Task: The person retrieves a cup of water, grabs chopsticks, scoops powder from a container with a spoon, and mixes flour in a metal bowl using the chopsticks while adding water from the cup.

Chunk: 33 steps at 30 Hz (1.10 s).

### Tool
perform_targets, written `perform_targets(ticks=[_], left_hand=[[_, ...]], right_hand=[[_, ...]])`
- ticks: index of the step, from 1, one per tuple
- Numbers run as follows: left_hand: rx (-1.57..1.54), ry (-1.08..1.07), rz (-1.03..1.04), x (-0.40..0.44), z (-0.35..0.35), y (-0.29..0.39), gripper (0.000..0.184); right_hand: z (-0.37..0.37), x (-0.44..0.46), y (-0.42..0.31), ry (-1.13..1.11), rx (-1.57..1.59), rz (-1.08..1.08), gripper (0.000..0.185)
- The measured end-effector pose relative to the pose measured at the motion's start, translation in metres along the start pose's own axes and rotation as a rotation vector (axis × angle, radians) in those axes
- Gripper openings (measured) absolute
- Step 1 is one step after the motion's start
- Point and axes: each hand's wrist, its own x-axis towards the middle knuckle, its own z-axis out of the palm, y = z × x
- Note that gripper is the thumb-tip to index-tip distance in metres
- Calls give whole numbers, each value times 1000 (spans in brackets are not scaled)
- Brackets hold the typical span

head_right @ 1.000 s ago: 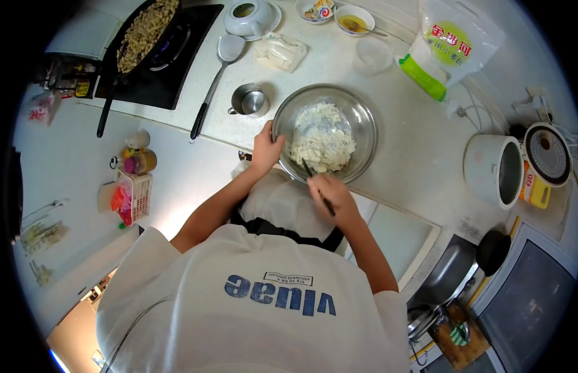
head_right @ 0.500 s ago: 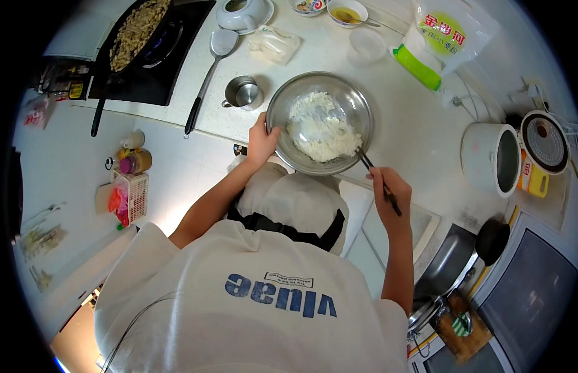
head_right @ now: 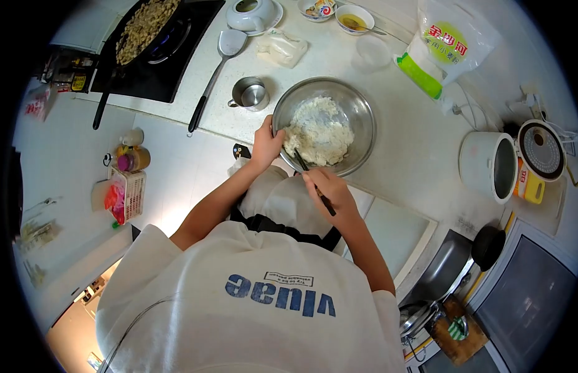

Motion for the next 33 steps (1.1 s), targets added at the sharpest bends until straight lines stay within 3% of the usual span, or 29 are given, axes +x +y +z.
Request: perform_targets(ticks=[1,4,8,10,13,19,24,26,28,30,33], left_hand=[[4,5,26,-1,0,2,30],[-76,-95,-175,-5,-10,26,28],[-62,-89,-98,-4,-11,17,29],[-84,-99,-100,-1,-10,13,30],[-131,-120,-125,-4,-12,15,33],[-192,-180,-148,-4,-14,13,36],[-92,-6,-55,-7,-12,9,32],[-54,44,7,-5,-8,3,31],[-48,62,51,-4,-8,-3,29],[-73,13,-25,-5,-10,2,29],[-144,-32,-70,2,-13,-4,29]], right_hand=[[1,-6,9,-4,31,50,11],[-21,-23,50,21,50,155,10],[-76,-22,63,197,-193,211,8],[-89,-11,43,142,-236,308,10],[-84,-3,58,200,-314,140,10],[-21,36,93,336,1,70,8],[-14,19,63,-137,78,3,8],[-32,-4,46,-219,21,32,11],[-56,-27,59,-110,147,136,10],[-81,-18,57,-37,43,326,11],[-81,2,77,73,-40,276,10]])
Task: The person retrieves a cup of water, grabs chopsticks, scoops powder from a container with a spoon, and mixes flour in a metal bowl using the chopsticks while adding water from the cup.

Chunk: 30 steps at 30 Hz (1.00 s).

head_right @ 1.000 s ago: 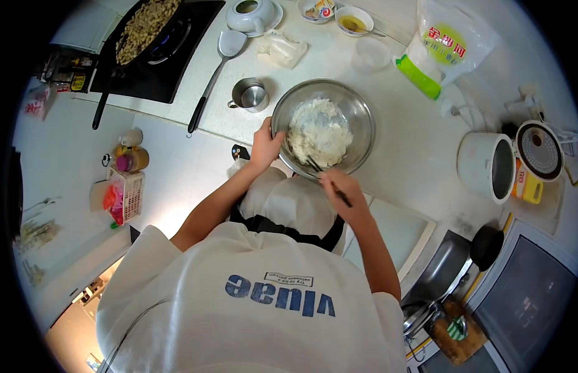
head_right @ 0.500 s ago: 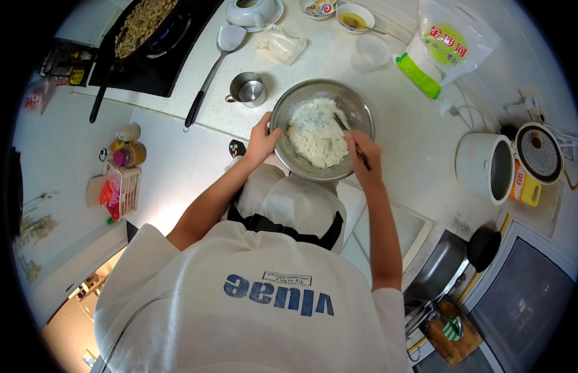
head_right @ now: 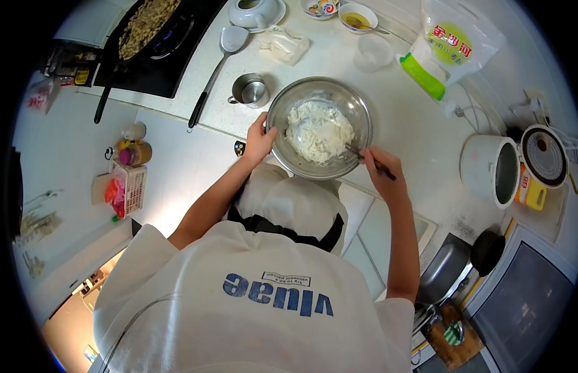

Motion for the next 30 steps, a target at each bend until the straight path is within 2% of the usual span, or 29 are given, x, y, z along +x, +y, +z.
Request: perform_targets(ticks=[2,5,8,11,14,17,20,22,24,27,28,30], left_hand=[[-40,-24,-26,1,-1,-2,29],[-49,-50,-69,0,-3,6,31],[-4,-37,-48,1,0,6,32],[59,16,28,2,3,-3,33],[77,27,39,1,3,-4,33],[81,5,19,2,2,-2,34],[74,-3,-31,1,1,-1,34],[48,3,-90,-2,1,6,34],[104,7,-57,-2,0,3,35],[103,4,-35,1,2,2,36],[91,2,-36,0,1,2,37],[91,17,-16,0,2,1,36]], right_hand=[[16,15,-1,52,-21,-22,9],[34,32,-9,87,-54,-220,8],[62,37,-4,132,83,-360,8],[68,18,-26,-44,107,-310,8],[42,-8,-43,-161,54,-177,8],[34,-17,-47,-226,16,-184,8],[43,-6,-22,-50,175,-83,8],[35,-1,-18,58,78,-160,9],[26,-1,-27,161,13,-179,10],[16,1,-30,208,-8,-46,10],[21,4,-15,207,7,-134,10],[34,4,-7,114,31,-116,10]])
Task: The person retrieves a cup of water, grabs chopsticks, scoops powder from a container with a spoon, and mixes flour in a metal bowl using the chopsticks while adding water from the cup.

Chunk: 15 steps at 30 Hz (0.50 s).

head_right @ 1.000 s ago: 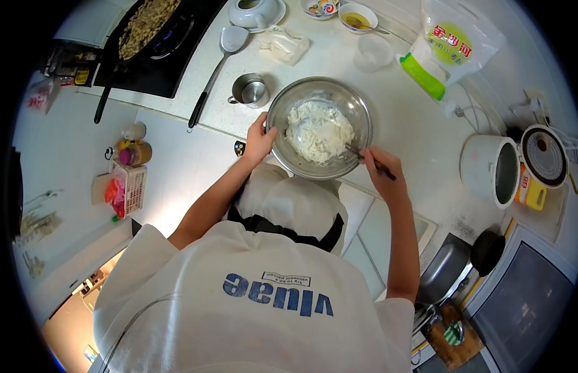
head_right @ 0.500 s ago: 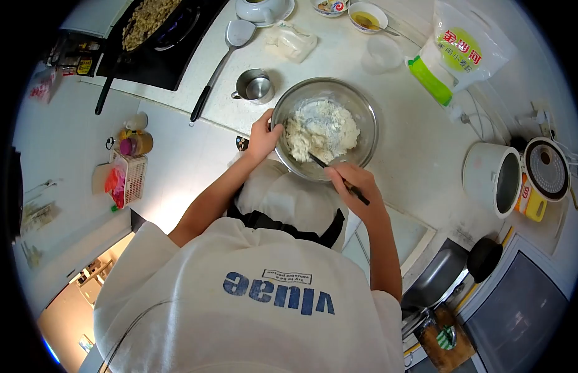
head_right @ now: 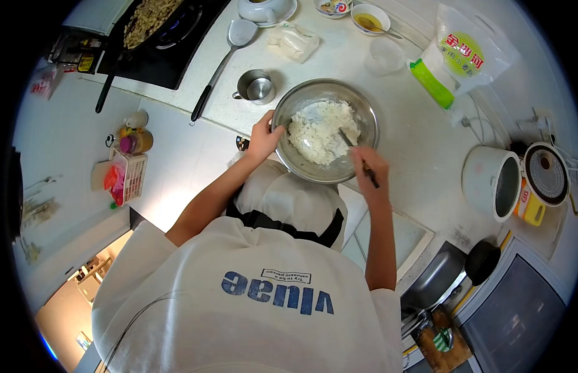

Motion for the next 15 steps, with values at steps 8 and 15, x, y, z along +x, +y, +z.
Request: perform_targets(ticks=[8,15], left_hand=[[8,11,28,2,-1,3,33],[-28,8,42,3,-1,-6,35]], right_hand=[[35,-4,-23,-164,-10,-97,5],[8,18,-5,-103,66,0,11]])
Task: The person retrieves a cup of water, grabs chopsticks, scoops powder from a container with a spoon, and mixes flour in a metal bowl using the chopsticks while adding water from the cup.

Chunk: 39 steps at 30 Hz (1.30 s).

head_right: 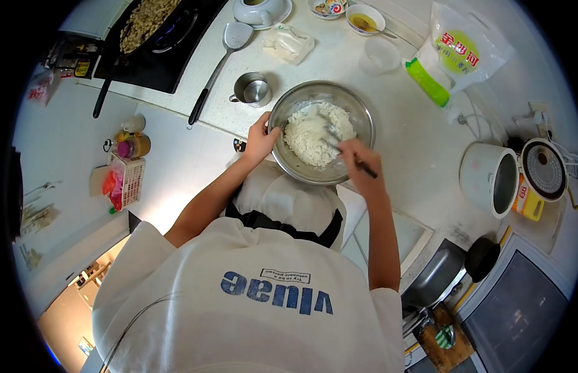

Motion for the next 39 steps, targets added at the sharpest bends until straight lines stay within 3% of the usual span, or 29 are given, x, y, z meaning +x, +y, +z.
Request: perform_targets(ticks=[3,6,8,10,13,16,19,22,25,30,32,34,36,39], left_hand=[[14,2,-8,0,-1,1,35],[32,2,-21,-3,-1,6,34],[42,-2,-19,-3,0,9,34],[49,4,-14,-2,-1,7,33],[39,-15,-10,0,-3,5,32],[0,-20,-29,0,-1,7,31],[29,22,-19,1,5,11,30],[19,63,23,4,10,7,29],[32,81,6,3,12,16,27],[-40,-4,-10,6,12,20,27],[-44,-43,1,10,9,16,27],[-15,-69,-2,11,9,15,28],[39,-30,31,11,9,17,30],[70,-6,19,9,11,17,31]], right_hand=[[-14,-1,22,226,68,126,12],[-12,-27,22,134,-114,64,10],[13,-44,4,-59,1,95,15],[38,-39,-25,-161,-77,-80,15],[53,-12,-6,-47,86,-118,10],[31,13,6,23,14,-148,12],[-4,0,8,177,-115,-76,12],[-35,-32,11,77,-258,206,11],[-10,-53,-7,-40,-124,4,8],[44,-17,-38,-207,-26,-62,7],[41,5,-20,-126,140,-119,9],[29,29,21,22,63,-263,11],[-2,29,12,101,5,17,11],[-35,1,1,62,-228,60,10]])
